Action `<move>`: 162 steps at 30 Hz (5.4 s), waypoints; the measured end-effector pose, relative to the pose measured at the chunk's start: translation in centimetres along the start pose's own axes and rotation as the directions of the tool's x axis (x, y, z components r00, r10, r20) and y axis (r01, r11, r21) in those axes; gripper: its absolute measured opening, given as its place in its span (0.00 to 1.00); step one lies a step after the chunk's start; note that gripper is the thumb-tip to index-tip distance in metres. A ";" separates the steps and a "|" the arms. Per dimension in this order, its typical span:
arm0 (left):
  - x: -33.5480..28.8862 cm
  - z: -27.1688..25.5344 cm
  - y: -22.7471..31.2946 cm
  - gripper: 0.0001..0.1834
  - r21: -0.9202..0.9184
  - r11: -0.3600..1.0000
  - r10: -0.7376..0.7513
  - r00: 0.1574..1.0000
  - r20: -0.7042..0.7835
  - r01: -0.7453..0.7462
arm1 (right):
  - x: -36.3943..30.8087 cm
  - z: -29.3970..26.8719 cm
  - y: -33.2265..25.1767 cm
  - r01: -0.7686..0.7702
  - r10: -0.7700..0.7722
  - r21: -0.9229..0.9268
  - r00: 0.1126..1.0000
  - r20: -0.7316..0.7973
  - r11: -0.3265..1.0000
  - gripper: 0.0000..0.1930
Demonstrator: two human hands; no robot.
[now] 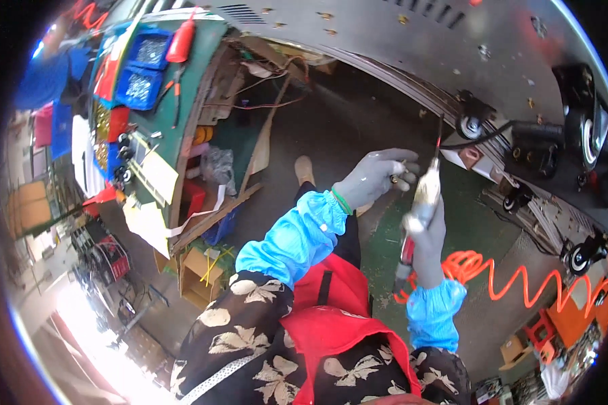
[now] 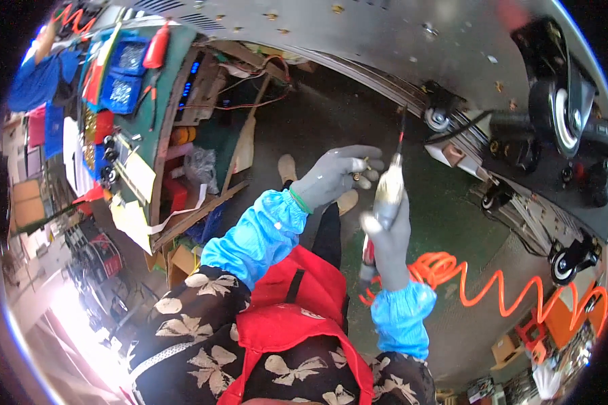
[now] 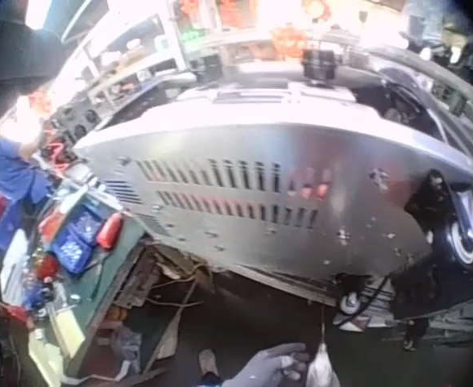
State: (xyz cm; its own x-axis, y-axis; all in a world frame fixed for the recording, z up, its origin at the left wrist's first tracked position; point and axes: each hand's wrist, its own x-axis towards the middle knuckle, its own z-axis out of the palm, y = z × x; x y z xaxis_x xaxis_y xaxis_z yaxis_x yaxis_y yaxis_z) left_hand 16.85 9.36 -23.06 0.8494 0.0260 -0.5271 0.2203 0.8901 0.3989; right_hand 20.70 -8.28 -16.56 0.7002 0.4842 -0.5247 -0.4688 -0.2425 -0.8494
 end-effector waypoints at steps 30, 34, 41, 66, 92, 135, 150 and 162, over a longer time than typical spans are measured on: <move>-22.1 -13.6 16.0 0.15 0.020 0.975 0.209 0.891 -0.402 -0.219 | -8.3 19.4 -3.8 0.029 0.313 -0.575 0.816 0.486 0.817 0.52; -24.8 -14.8 17.0 0.15 -0.044 0.957 0.248 0.888 -0.386 -0.286 | -8.5 21.5 -4.5 0.081 0.312 -0.603 0.797 0.518 0.794 0.49; -27.4 -13.9 17.9 0.16 0.049 0.952 0.294 0.863 -0.410 -0.301 | -8.7 23.6 -5.6 0.107 0.347 -0.622 0.750 0.562 0.776 0.54; -33.3 -12.6 18.8 0.11 0.233 0.883 0.470 0.760 -0.449 -0.409 | -10.2 26.2 -8.2 0.157 0.289 -0.560 0.727 0.623 0.813 0.50; -45.9 -38.6 27.1 0.29 0.584 0.739 0.671 -0.282 -0.686 0.337 | -7.8 35.7 -9.5 0.083 0.234 -0.380 0.662 0.712 0.921 0.44; -20.8 -6.7 33.6 0.16 0.797 0.581 0.476 0.864 -0.165 -0.168 | -10.2 28.5 -11.7 0.207 -0.189 -0.035 0.942 0.276 0.978 0.46; -20.3 -4.9 31.9 0.23 0.993 -0.081 0.732 0.672 0.115 -0.081 | -9.7 29.5 -13.5 0.170 -0.165 0.008 0.948 0.273 0.985 0.43; -16.1 1.1 37.3 0.21 0.835 0.377 0.687 0.726 0.039 -0.402 | -6.1 31.7 -15.6 0.141 -0.171 0.269 0.981 0.091 0.953 0.39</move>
State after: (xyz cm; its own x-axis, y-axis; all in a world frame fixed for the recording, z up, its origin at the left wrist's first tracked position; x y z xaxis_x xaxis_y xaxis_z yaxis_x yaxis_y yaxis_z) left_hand 11.92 41.67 1.16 0.7868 0.6122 -0.0792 0.1423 -0.0551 0.9883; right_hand 6.65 19.24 1.66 0.7180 0.5930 -0.3644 -0.4927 0.0633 -0.8679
